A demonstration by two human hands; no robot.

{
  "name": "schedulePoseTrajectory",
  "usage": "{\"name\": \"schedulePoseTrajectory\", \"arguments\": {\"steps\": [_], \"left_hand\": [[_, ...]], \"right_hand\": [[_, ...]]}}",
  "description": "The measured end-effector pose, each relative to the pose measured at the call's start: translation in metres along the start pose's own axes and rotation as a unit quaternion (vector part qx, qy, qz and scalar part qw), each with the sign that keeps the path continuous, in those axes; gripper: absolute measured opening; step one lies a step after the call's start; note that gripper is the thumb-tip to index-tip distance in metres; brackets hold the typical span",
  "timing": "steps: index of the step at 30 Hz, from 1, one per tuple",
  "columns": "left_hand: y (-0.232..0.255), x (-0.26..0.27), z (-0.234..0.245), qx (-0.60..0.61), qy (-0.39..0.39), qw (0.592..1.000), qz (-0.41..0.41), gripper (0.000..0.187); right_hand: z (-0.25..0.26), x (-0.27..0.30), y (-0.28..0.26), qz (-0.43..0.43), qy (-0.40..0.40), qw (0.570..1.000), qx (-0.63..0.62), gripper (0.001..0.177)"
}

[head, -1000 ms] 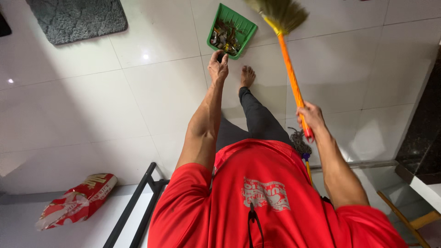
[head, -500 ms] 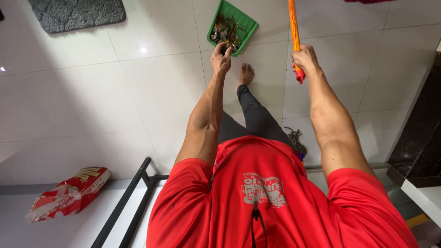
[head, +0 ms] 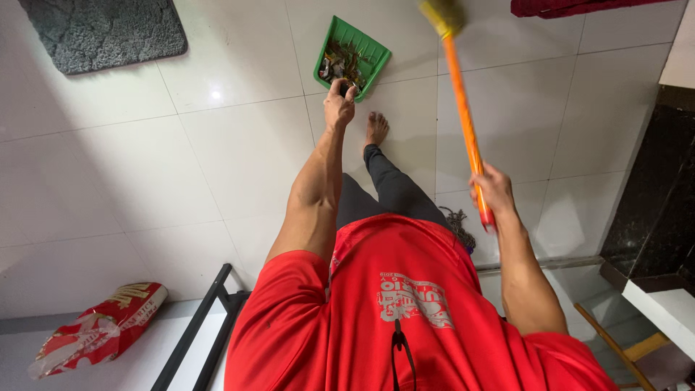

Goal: The person sweeps debris into a green dustpan using a broom, then carries the dustpan and broom to an outdoor area and sweeps the stairs. The person handles a cloth and a pink bottle near the stairs.

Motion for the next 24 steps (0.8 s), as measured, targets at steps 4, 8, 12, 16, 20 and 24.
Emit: {"name": "schedulePoseTrajectory", "arguments": {"steps": [4,8,12,16,20,24], "left_hand": [[0.008,-0.006,-0.003,-0.004,0.000,0.999,-0.032,0.032],[0.003,-0.003,-0.007,0.009,0.002,1.000,-0.020,0.033],[-0.005,-0.004,0.001,0.004,0.005,1.000,0.008,0.035],[-0.024,0.000,0.023,0.047,0.051,0.998,-0.007,0.030],[-0.054,0.011,0.057,0.062,0.104,0.993,-0.005,0.025],[-0.075,0.022,0.094,0.069,0.145,0.986,0.031,0.027]], "right_hand": [[-0.021,-0.079,-0.047,0.122,0.032,0.988,0.090,0.005],[-0.032,-0.141,-0.050,0.073,0.028,0.990,0.119,0.002],[-0.045,-0.125,-0.012,0.045,-0.025,0.974,0.221,0.011],[-0.032,-0.054,0.023,0.013,-0.107,0.985,0.132,0.035],[-0.024,-0.015,0.020,0.007,-0.094,0.991,0.094,0.052],[-0.061,-0.052,-0.028,0.085,-0.093,0.985,0.118,0.052]]}}
Point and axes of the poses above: each hand's wrist, its own x-axis away from the middle knuckle, its own z-axis out of the back of the hand, y = z × x, the point moved 4 cm from there along -x, towards the middle knuckle
